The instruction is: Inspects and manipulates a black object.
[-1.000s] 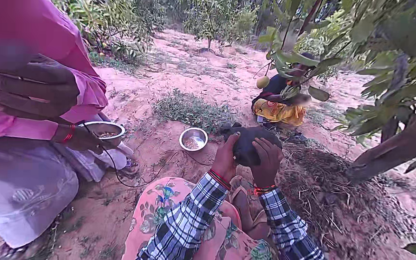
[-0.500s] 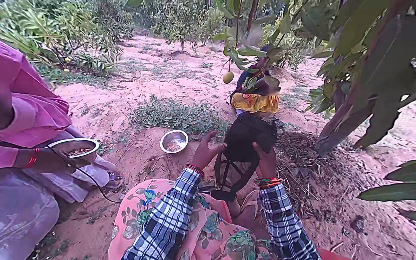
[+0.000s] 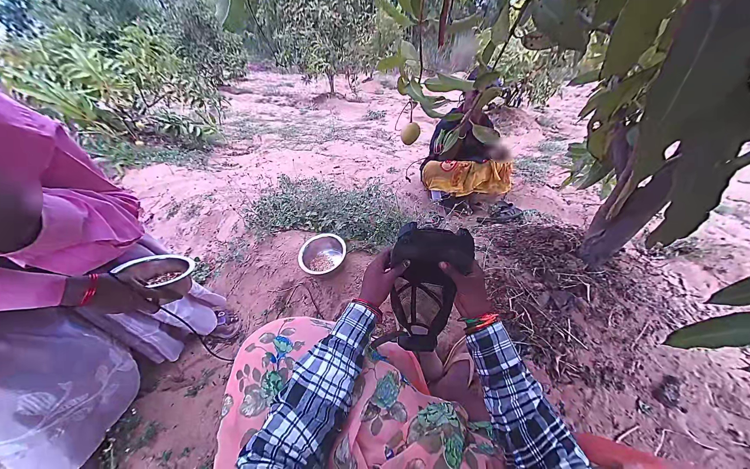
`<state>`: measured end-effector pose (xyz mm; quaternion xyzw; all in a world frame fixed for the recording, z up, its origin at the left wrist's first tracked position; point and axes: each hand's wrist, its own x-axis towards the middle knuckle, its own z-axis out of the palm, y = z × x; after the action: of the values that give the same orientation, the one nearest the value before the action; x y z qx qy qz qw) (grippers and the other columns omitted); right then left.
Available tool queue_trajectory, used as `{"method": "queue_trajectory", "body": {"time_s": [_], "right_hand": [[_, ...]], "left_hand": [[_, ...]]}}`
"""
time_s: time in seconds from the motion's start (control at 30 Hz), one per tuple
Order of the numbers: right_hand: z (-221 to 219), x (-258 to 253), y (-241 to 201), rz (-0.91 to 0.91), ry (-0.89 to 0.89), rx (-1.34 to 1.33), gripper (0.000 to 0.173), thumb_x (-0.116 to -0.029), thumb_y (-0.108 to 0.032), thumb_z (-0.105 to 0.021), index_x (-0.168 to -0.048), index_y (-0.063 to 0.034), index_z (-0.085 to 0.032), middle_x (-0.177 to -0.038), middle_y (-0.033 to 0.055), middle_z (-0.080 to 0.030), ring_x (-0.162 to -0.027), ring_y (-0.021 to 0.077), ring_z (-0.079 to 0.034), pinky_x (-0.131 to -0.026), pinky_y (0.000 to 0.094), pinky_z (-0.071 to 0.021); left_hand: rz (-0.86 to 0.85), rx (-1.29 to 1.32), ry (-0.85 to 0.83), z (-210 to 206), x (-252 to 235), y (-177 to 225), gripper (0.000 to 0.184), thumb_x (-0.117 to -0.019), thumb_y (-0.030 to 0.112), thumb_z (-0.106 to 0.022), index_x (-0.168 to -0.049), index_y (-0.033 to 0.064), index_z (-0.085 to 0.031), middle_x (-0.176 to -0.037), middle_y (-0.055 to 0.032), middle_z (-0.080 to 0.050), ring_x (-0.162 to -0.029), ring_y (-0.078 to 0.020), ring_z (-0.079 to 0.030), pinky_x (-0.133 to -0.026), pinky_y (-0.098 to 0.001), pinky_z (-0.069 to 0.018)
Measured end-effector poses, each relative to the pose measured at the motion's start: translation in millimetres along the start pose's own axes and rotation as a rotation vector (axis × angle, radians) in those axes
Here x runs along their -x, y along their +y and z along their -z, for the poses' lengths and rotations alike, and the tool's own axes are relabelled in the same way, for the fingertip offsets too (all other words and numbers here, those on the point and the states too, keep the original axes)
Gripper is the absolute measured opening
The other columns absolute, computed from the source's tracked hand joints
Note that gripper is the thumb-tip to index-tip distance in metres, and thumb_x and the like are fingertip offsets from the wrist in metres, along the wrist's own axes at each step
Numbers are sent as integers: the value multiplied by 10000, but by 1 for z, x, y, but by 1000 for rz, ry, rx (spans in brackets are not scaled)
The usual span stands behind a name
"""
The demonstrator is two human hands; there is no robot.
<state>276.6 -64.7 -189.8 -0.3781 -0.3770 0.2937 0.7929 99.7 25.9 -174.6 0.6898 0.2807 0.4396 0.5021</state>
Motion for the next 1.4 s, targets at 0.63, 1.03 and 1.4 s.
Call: {"method": "queue_trajectory", "body": {"time_s": [0.63, 1.03, 1.4], "right_hand": [[-1, 0, 28, -183, 97, -75, 406, -919, 40, -700, -1295, 50, -547, -1070, 179, -710, -936, 224, -725, -854, 392, -626], [-3, 3, 29, -358, 156, -138, 401, -959, 6, -671, -1323, 45, -506, -1067, 190, -704, -905, 238, -728, -811, 392, -631], [11, -4, 27, -7, -38, -54, 404, -836, 130, -702, -1208, 57, -563, -1054, 105, -722, -990, 157, -706, -930, 340, -596]], "left_hand": [[127, -132, 92, -1, 4, -5, 381, -1000, 210, -694, -1314, 5, -628, -1206, -153, -714, -1116, -204, -690, -1033, -423, -524], [188, -169, 96, -5, 5, -7, 430, -1000, 227, -695, -1345, -14, -609, -1239, -189, -692, -1139, -252, -672, -1043, -447, -505], [72, 38, 88, -3, 3, -8, 383, -950, 55, -712, -1309, -27, -608, -1207, -156, -699, -1115, -154, -668, -1005, -334, -530]]}}
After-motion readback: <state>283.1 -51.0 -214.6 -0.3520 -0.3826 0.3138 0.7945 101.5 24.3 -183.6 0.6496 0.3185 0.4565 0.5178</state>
